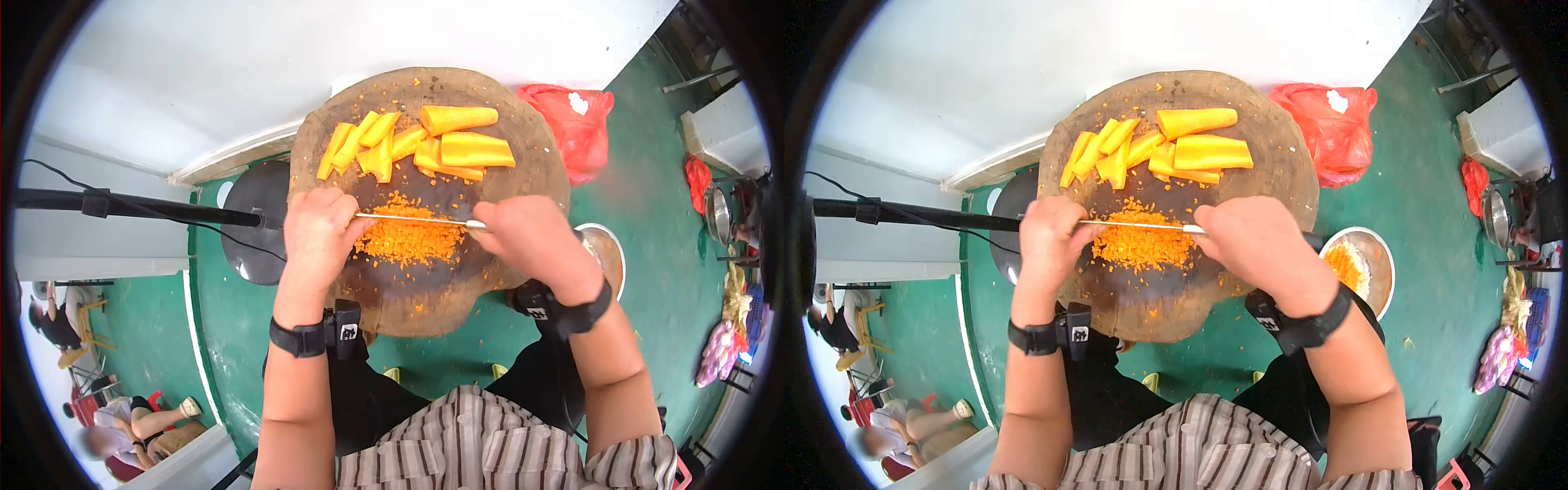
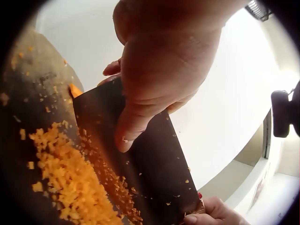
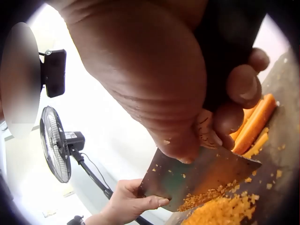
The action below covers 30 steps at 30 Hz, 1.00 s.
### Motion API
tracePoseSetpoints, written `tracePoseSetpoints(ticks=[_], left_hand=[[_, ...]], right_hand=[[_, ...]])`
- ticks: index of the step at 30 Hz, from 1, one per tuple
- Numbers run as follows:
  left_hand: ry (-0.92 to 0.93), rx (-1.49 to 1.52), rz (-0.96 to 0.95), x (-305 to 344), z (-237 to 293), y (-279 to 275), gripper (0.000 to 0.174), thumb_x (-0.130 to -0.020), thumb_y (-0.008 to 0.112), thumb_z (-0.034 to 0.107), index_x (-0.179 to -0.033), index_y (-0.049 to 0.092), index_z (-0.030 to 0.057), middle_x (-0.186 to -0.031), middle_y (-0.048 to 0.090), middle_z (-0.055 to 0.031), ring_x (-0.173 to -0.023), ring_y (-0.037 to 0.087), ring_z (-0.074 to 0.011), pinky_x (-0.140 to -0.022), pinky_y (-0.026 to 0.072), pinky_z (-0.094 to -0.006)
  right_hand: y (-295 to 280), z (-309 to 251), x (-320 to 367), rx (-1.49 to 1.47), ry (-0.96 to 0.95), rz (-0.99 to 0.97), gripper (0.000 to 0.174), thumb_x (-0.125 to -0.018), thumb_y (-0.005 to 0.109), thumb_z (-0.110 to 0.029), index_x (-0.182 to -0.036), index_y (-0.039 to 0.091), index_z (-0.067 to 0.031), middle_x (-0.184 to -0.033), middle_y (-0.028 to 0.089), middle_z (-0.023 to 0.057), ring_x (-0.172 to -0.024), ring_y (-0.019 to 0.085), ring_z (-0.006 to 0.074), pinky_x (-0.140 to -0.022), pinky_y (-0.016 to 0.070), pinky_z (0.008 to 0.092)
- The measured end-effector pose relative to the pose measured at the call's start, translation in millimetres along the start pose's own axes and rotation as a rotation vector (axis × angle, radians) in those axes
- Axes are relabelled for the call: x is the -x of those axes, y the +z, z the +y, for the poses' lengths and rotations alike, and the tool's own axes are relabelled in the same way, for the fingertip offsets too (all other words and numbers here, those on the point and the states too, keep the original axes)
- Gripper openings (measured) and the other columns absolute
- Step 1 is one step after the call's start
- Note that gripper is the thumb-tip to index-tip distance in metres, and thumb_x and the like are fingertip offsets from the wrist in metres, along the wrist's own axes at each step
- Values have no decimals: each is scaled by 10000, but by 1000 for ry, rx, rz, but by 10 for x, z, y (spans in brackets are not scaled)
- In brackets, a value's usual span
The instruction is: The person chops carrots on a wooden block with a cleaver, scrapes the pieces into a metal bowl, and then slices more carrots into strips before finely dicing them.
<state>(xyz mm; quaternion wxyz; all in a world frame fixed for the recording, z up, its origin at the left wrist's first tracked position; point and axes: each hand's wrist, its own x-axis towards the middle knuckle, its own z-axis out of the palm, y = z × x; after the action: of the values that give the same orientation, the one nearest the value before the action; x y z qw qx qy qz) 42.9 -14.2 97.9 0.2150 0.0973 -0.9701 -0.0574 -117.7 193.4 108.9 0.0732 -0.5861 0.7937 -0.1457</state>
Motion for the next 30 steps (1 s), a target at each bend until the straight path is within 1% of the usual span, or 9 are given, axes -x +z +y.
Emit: tracePoseSetpoints(ticks=[6,8,10,12,16,20,22,24,30], left_hand=[[-3,16,2,85,-5,-13,248,-591,762,159,-651,538,72,-651,521,-46,-693,548,-248,-637,398,-370],[26,30,-22,88,-17,-26,251,-578,764,156,-655,541,73,-659,526,-47,-696,551,-247,-646,403,-371],[-25,37,12,114,-28,60,250,-561,776,150,-657,560,70,-655,550,-52,-668,552,-256,-618,400,-364],[13,23,-6,105,-35,36,249,-549,772,134,-662,560,68,-663,553,-50,-673,552,-254,-615,398,-359],[13,-24,3,115,11,-103,247,-541,766,125,-654,552,73,-649,534,-48,-661,542,-255,-633,394,-363],[2,9,-19,150,-62,3,248,-533,761,121,-645,546,73,-640,525,-48,-660,537,-253,-641,391,-365],[9,28,0,133,-13,-49,249,-529,763,122,-644,547,74,-647,534,-46,-666,542,-252,-644,390,-363],[28,-5,9,150,33,-148,255,-527,767,128,-649,549,74,-654,541,-43,-674,549,-250,-643,393,-361],[24,1,-16,206,-20,-54,267,-488,760,97,-663,559,84,-660,546,-40,-668,552,-238,-644,395,-356]], right_hand=[[-151,-133,65,16,44,-24,186,-782,607,-221,-721,540,-59,-593,552,146,-595,579,347,-534,454,451],[-6,-96,71,-14,19,-22,187,-784,607,-226,-731,542,-59,-593,554,145,-596,581,347,-535,456,449],[1,-98,63,-27,-6,1,188,-786,607,-230,-741,544,-58,-594,555,143,-596,582,348,-536,458,447],[-38,-123,46,52,56,-141,156,-765,644,-198,-753,568,-63,-632,593,124,-638,616,317,-565,484,421],[-57,-172,93,32,39,-101,156,-768,642,-203,-765,574,-63,-629,593,125,-631,616,316,-560,483,421],[7,-158,78,-2,6,-59,177,-774,641,-211,-755,560,-54,-615,582,132,-612,600,333,-545,473,426],[-38,-181,100,-11,23,-70,195,-778,638,-215,-739,544,-49,-601,568,141,-600,584,350,-534,461,436],[-123,-236,142,-14,19,-102,170,-759,654,-190,-776,569,-44,-635,602,129,-627,616,322,-556,485,416],[-34,-223,135,0,28,-144,177,-767,645,-203,-771,569,-44,-623,600,130,-619,618,323,-546,485,420]])
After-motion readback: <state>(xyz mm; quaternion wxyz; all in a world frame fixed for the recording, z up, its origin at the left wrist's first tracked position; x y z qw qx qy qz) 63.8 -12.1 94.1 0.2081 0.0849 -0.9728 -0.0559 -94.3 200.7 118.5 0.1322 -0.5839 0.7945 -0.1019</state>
